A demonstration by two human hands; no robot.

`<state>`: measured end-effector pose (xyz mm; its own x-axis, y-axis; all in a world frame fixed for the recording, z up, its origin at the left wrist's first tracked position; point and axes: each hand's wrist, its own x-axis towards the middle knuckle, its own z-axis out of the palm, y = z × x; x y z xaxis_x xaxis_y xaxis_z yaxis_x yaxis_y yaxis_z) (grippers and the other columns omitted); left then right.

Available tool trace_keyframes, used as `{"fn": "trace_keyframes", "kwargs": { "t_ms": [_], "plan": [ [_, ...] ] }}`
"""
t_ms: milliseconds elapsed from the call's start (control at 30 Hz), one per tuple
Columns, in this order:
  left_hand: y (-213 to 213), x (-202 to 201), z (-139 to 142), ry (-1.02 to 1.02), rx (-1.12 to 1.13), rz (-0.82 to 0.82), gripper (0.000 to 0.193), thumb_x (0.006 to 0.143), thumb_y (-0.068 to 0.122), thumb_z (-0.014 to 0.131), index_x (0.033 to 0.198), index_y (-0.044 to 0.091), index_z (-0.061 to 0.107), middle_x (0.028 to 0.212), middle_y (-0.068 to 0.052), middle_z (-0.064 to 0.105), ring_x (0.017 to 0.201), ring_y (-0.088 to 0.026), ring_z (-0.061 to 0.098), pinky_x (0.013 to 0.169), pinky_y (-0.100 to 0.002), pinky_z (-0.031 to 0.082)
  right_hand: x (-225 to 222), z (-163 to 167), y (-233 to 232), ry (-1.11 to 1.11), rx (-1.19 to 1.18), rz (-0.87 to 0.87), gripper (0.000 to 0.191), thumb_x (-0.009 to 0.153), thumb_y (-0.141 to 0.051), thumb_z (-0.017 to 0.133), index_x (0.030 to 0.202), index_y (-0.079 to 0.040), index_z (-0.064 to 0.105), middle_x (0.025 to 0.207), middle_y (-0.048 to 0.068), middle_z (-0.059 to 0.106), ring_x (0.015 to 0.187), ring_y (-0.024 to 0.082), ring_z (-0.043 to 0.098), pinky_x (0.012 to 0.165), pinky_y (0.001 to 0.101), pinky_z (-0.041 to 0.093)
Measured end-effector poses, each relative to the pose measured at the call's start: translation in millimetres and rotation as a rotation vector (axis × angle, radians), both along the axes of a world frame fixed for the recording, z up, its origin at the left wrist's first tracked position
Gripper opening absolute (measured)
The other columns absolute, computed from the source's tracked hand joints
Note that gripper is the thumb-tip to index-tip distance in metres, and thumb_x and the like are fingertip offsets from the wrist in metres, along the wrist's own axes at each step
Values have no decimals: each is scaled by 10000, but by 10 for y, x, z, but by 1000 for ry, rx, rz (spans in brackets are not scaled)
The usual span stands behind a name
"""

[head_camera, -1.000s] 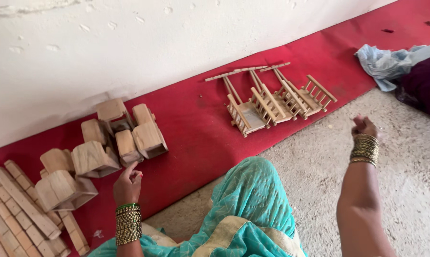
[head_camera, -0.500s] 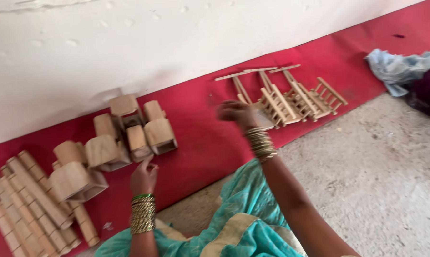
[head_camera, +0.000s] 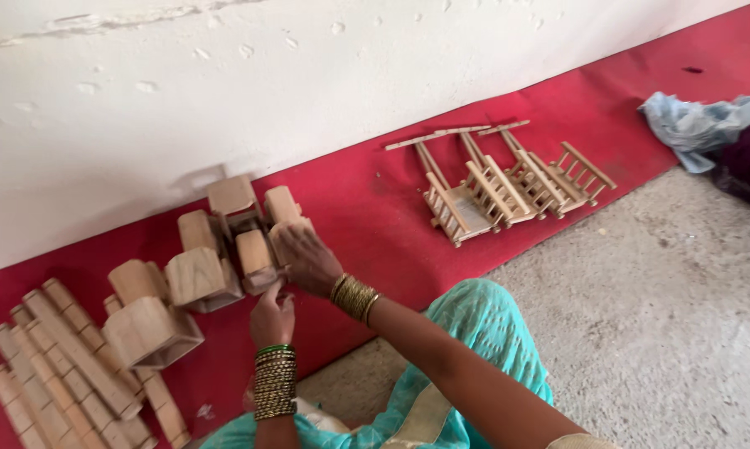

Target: The person sits on a red mat on the floor and sorts through a pile of small wooden toy furniture pieces, picking up miniature chairs, beds, and block-like parts one at a time, turning them over and placing them into separate groups on the mat.

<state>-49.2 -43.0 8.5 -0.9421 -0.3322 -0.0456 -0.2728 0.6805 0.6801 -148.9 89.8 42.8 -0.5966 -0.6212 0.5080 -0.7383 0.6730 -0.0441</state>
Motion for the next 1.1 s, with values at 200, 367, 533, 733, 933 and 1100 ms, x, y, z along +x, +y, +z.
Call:
{"fn": "trace_keyframes", "kwargs": {
  "t_ms": [200,367,533,733,933,1100],
  "plan": [
    [-12,-256,-166,14,151,34,424,964,238,673,1360,100,614,1228,-113,735,1073,-300,707,914,-453,583,12,204,-78,-65,324,-183,761,873,-460,675,1464,-70,395,1625,192,341,1550,362,250,1238,651,245],
    [46,-249,-85,-103,129,33,519,935,257,706,1403,107,540,1287,-105,699,1043,-285,718,955,-438,553,-354,214,-193,-283,418,-167,1121,698,-629,717,1574,-126,230,1617,198,260,1459,465,248,1012,782,319],
    [30,-189,-38,-90,184,6,549,948,250,698,1441,94,516,1303,-115,696,1071,-286,716,949,-439,566,-404,83,-77,-120,288,-174,850,927,-339,683,1619,-121,239,1395,148,406,1256,357,465,918,556,544],
    [218,-203,-48,-75,171,-136,993,749,241,895,1525,37,309,1560,-198,388,1278,-349,556,1025,-454,524,-56,-64,299,-167,255,-30,1133,694,-527,816,1565,-95,233,1351,181,395,1277,399,417,949,590,506],
    [489,-165,60,7,166,-210,1252,572,175,977,1574,79,232,1521,-192,480,1358,-333,547,1133,-426,496,147,-106,535,-92,247,49,1304,543,-602,879,1592,-155,247,1576,197,283,1422,460,250,1070,728,283],
    [447,-209,60,233,164,-276,1219,616,121,944,1556,3,176,1541,-237,399,1356,-373,483,1068,-455,477,231,-209,574,-84,360,66,1078,881,-403,820,1700,-154,165,1736,192,144,1592,366,107,1278,572,72]
  ]
}}
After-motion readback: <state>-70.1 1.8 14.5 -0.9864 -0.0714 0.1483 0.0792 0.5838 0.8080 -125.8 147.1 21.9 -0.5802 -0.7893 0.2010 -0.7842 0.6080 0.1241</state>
